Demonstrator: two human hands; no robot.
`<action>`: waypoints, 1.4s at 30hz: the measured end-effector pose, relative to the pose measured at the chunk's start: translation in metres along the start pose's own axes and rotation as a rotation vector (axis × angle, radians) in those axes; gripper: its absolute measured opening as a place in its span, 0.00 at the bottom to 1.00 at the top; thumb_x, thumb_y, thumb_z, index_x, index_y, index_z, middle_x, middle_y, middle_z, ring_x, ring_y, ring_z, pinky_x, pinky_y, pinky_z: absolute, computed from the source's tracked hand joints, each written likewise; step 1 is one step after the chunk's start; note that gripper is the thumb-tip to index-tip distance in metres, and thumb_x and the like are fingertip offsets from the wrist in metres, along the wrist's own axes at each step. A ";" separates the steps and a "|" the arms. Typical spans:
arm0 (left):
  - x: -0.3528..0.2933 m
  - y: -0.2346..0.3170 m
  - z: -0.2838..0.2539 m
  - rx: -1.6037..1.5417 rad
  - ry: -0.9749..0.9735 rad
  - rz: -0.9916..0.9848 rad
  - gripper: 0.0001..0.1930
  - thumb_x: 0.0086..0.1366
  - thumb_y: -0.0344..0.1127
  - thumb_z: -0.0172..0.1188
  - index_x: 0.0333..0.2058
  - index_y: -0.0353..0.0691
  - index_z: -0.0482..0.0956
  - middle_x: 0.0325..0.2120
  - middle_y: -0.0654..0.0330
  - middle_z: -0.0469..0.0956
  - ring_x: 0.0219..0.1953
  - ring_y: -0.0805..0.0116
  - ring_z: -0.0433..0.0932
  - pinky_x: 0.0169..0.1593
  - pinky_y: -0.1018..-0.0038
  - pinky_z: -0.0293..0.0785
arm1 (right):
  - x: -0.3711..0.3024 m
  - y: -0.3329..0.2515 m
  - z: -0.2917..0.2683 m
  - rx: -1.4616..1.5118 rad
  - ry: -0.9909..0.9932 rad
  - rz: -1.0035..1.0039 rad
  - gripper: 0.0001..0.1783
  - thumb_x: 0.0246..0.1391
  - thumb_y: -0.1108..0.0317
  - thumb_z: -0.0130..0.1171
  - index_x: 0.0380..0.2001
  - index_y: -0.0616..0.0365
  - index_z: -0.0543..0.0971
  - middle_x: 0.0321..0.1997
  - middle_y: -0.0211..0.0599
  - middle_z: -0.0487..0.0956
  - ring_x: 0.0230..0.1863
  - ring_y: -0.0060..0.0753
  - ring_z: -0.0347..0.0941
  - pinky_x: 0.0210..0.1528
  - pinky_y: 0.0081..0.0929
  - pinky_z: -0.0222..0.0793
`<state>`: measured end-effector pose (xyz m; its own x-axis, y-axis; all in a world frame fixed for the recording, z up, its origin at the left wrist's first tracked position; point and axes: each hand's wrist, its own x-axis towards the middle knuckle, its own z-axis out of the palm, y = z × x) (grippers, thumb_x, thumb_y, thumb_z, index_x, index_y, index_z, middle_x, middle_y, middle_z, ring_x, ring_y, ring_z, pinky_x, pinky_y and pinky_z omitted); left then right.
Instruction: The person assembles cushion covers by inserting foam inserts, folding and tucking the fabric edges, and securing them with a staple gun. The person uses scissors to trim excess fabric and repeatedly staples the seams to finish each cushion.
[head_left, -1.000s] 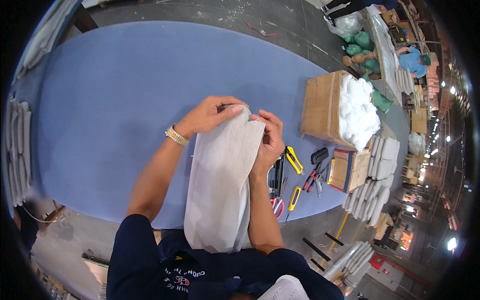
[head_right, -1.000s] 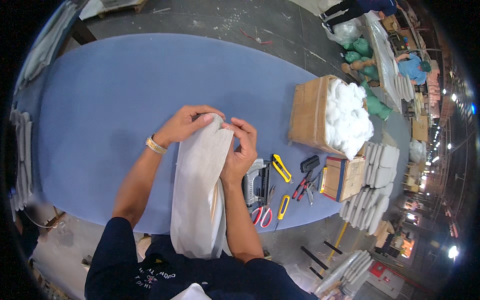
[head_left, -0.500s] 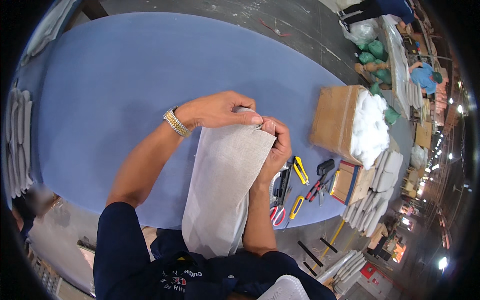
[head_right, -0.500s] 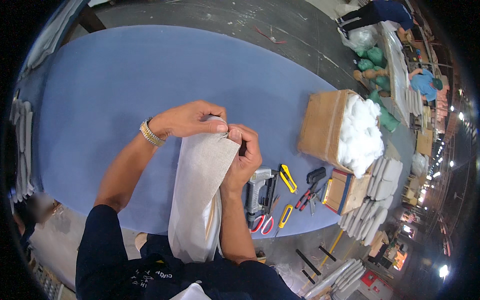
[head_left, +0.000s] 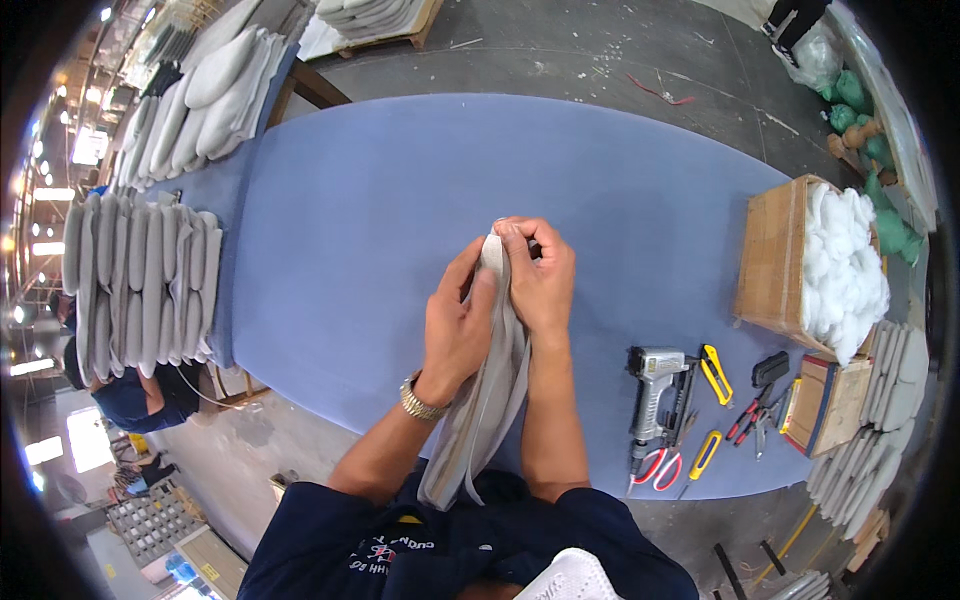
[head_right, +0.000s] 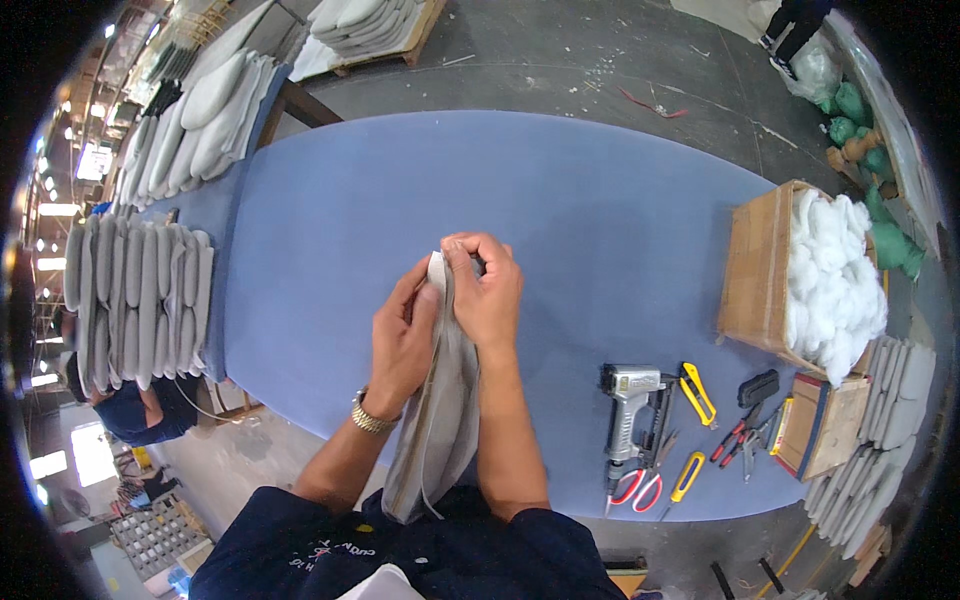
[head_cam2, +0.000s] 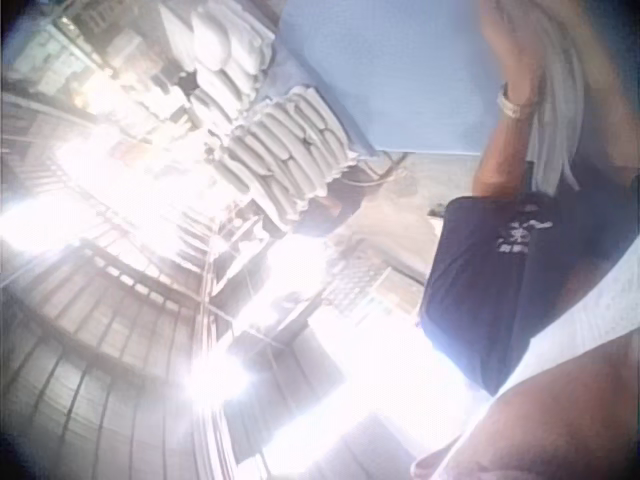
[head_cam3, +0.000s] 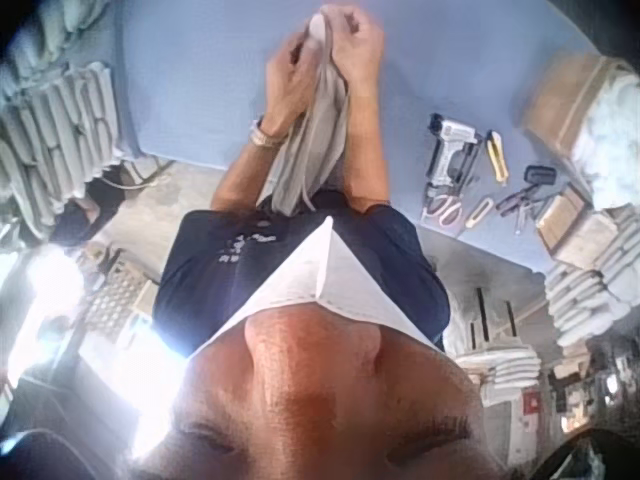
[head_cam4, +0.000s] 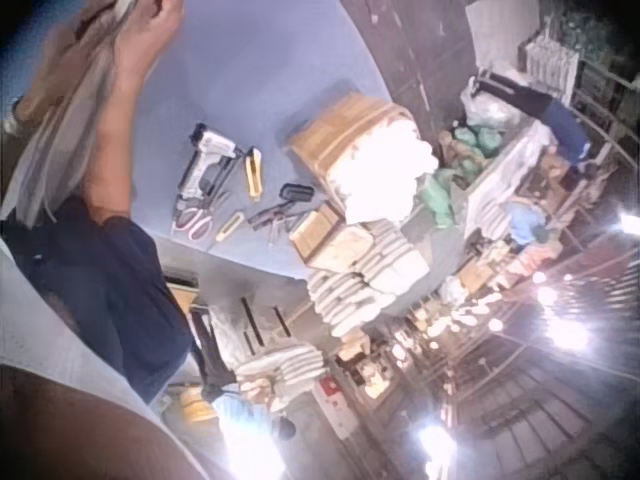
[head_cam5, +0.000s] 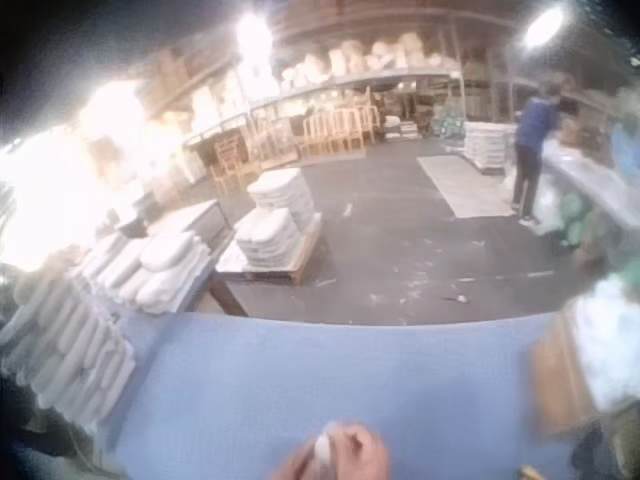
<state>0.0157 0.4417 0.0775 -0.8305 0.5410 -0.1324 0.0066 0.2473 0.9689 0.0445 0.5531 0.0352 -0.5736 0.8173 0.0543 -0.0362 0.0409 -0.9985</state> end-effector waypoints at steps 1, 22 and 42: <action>0.006 0.008 -0.004 0.039 0.003 -0.129 0.24 0.73 0.33 0.56 0.64 0.28 0.70 0.56 0.46 0.80 0.57 0.57 0.80 0.58 0.64 0.76 | 0.006 0.000 0.003 0.005 -0.048 0.050 0.10 0.65 0.68 0.61 0.32 0.64 0.83 0.36 0.37 0.87 0.35 0.23 0.77 0.40 0.25 0.73; 0.004 0.000 -0.043 0.676 -0.199 0.344 0.21 0.70 0.35 0.56 0.59 0.34 0.77 0.42 0.41 0.84 0.38 0.45 0.86 0.43 0.59 0.80 | 0.002 0.000 -0.015 0.394 -0.098 0.223 0.10 0.65 0.67 0.66 0.35 0.64 0.86 0.34 0.32 0.86 0.34 0.18 0.76 0.38 0.22 0.74; -0.015 -0.004 0.022 0.115 0.094 0.444 0.09 0.72 0.29 0.59 0.46 0.36 0.86 0.47 0.56 0.85 0.56 0.58 0.79 0.61 0.64 0.71 | -0.036 0.004 -0.010 0.568 0.206 -0.044 0.10 0.70 0.69 0.57 0.33 0.63 0.78 0.36 0.35 0.82 0.35 0.19 0.74 0.41 0.21 0.71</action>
<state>0.0400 0.4506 0.0709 -0.7805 0.5404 0.3143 0.4298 0.0987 0.8975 0.0737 0.5298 0.0293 -0.3933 0.9187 0.0363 -0.5197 -0.1895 -0.8331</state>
